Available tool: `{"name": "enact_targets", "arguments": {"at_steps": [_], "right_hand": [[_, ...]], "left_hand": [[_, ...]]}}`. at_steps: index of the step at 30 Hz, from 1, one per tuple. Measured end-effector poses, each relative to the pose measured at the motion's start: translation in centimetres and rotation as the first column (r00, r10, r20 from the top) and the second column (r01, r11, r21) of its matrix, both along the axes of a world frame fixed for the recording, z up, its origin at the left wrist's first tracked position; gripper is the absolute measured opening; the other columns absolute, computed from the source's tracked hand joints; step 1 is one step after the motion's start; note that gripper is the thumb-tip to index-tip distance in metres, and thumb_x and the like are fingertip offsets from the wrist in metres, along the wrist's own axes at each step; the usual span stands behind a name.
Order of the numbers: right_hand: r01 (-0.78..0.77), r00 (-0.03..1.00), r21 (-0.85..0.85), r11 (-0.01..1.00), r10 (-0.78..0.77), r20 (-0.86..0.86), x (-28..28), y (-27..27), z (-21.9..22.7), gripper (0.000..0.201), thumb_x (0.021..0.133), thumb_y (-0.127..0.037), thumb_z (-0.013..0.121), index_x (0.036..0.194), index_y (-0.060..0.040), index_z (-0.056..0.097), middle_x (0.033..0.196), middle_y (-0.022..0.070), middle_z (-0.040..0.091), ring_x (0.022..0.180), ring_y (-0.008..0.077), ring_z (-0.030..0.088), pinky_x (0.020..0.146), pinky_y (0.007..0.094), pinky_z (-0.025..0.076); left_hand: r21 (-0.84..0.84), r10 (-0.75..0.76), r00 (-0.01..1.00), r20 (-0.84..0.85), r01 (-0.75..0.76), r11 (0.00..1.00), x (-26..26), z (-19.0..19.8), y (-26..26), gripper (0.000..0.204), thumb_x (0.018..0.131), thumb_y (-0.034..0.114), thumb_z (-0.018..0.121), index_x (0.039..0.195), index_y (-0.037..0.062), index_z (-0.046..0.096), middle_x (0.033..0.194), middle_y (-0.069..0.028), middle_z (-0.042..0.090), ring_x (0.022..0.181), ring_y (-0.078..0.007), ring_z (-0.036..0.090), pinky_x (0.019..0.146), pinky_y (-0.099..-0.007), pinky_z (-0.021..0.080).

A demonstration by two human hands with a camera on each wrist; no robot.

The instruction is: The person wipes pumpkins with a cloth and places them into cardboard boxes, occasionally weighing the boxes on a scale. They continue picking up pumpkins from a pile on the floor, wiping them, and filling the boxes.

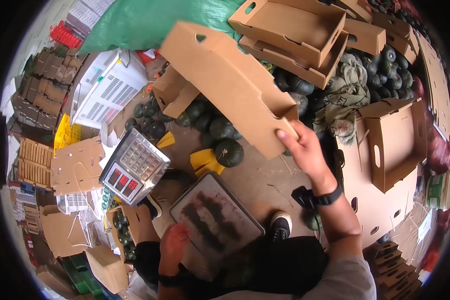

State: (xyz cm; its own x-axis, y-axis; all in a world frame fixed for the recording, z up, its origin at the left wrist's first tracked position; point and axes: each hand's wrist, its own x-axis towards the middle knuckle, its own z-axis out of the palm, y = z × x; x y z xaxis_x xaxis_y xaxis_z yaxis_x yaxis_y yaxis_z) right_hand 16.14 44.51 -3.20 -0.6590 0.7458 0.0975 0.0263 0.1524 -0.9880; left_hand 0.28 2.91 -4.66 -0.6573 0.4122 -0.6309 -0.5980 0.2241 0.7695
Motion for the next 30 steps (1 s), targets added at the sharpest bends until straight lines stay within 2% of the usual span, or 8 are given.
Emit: {"name": "enact_targets", "arguments": {"at_steps": [7, 10, 13, 14, 18, 21, 25, 30], "right_hand": [[-0.239, 0.91, -0.729, 0.641, -0.115, -0.399, 7.7, -7.9, -5.6, 0.05, 0.101, -0.033, 0.046, 0.139, -0.0004, 0.043, 0.133, 0.0116, 0.055, 0.119, 0.0214, 0.054, 0.103, 0.0348, 0.043], [-0.655, 0.754, -0.71, -0.258, -0.151, -0.64, 10.0, -12.1, -19.9, 0.058, 0.101, -0.035, 0.047, 0.146, -0.0031, 0.032, 0.147, 0.0103, 0.041, 0.128, 0.0221, 0.047, 0.105, 0.0392, 0.041], [-0.504, 0.713, -0.848, -0.163, 0.476, -0.515, 6.3, -13.6, -18.7, 0.046, 0.097, -0.027, 0.053, 0.136, -0.0044, 0.048, 0.132, 0.0053, 0.056, 0.117, 0.0149, 0.053, 0.1, 0.033, 0.044], [-0.528, 0.601, -0.8, 0.285, 0.791, -0.115, 5.9, -12.6, -19.0, 0.039, 0.098, -0.028, 0.054, 0.131, -0.0078, 0.053, 0.125, 0.0059, 0.061, 0.11, 0.0165, 0.058, 0.093, 0.0345, 0.048], [-0.105, 0.94, 0.058, 0.993, 0.08, 0.331, 1.4, -4.2, -17.9, 0.031, 0.082, -0.019, 0.068, 0.112, -0.0102, 0.062, 0.11, 0.0124, 0.062, 0.102, 0.0294, 0.06, 0.086, 0.0392, 0.049], [0.195, 0.776, 0.567, 0.8, -0.48, 0.41, -3.2, 2.3, -16.1, 0.061, 0.078, -0.024, 0.073, 0.133, -0.0146, 0.047, 0.127, 0.0139, 0.052, 0.117, 0.0328, 0.051, 0.094, 0.0389, 0.046], [0.055, 0.67, 0.61, 0.791, -0.482, 0.564, -6.9, 5.6, -19.0, 0.08, 0.079, -0.031, 0.075, 0.145, -0.0123, 0.033, 0.131, 0.0159, 0.051, 0.119, 0.0322, 0.052, 0.096, 0.0428, 0.046], [-0.27, 0.864, -0.853, 0.446, -0.28, -0.419, -2.8, 4.9, -18.2, 0.067, 0.091, -0.055, 0.051, 0.141, -0.0112, 0.039, 0.134, 0.0149, 0.052, 0.118, 0.0294, 0.056, 0.094, 0.0498, 0.05]], "left_hand": [[0.266, 0.257, 0.966, -0.006, -0.246, 0.932, -1.8, 2.9, 6.3, 0.048, 0.094, 0.05, 0.046, 0.115, 0.0091, 0.059, 0.107, -0.0056, 0.064, 0.1, -0.0231, 0.061, 0.08, -0.0371, 0.048], [0.334, 0.332, 0.941, -0.071, -0.291, 0.897, -0.9, 5.3, 6.7, 0.049, 0.09, 0.043, 0.054, 0.126, 0.0108, 0.05, 0.114, -0.0121, 0.061, 0.101, -0.0271, 0.061, 0.081, -0.0361, 0.049], [0.198, 0.228, 0.95, -0.211, -0.187, 0.962, 0.2, 6.8, 1.7, 0.06, 0.086, 0.037, 0.063, 0.136, 0.0124, 0.042, 0.12, -0.0186, 0.059, 0.102, -0.031, 0.061, 0.083, -0.0352, 0.05], [0.11, 0.125, 0.96, -0.251, -0.1, 0.989, 0.5, 7.2, -0.5, 0.065, 0.084, 0.034, 0.065, 0.14, 0.013, 0.039, 0.122, -0.0208, 0.058, 0.102, -0.0323, 0.061, 0.083, -0.0349, 0.05], [-0.383, -0.688, 0.722, -0.072, 0.617, 0.688, 0.3, 7.5, -3.7, 0.056, 0.082, 0.03, 0.071, 0.129, 0.0074, 0.051, 0.111, -0.0162, 0.064, 0.096, -0.0296, 0.064, 0.082, -0.0362, 0.051], [-0.639, -0.856, 0.407, 0.318, 0.759, 0.123, 3.1, 11.2, 7.3, 0.036, 0.082, 0.025, 0.072, 0.107, 0.0006, 0.064, 0.09, -0.0127, 0.069, 0.082, -0.0221, 0.066, 0.072, -0.0342, 0.052], [-0.768, -0.988, 0.115, -0.102, 0.622, 0.151, 5.9, -0.9, 1.3, 0.028, 0.086, 0.032, 0.063, 0.101, 0.0076, 0.065, 0.097, -0.0135, 0.065, 0.09, -0.0311, 0.064, 0.074, -0.0402, 0.052], [-0.812, -0.985, 0.168, 0.045, 0.58, 0.062, 7.6, -7.8, 0.4, 0.033, 0.086, 0.031, 0.062, 0.112, 0.0103, 0.062, 0.104, -0.0163, 0.063, 0.098, -0.0376, 0.061, 0.085, -0.0427, 0.05]]}}
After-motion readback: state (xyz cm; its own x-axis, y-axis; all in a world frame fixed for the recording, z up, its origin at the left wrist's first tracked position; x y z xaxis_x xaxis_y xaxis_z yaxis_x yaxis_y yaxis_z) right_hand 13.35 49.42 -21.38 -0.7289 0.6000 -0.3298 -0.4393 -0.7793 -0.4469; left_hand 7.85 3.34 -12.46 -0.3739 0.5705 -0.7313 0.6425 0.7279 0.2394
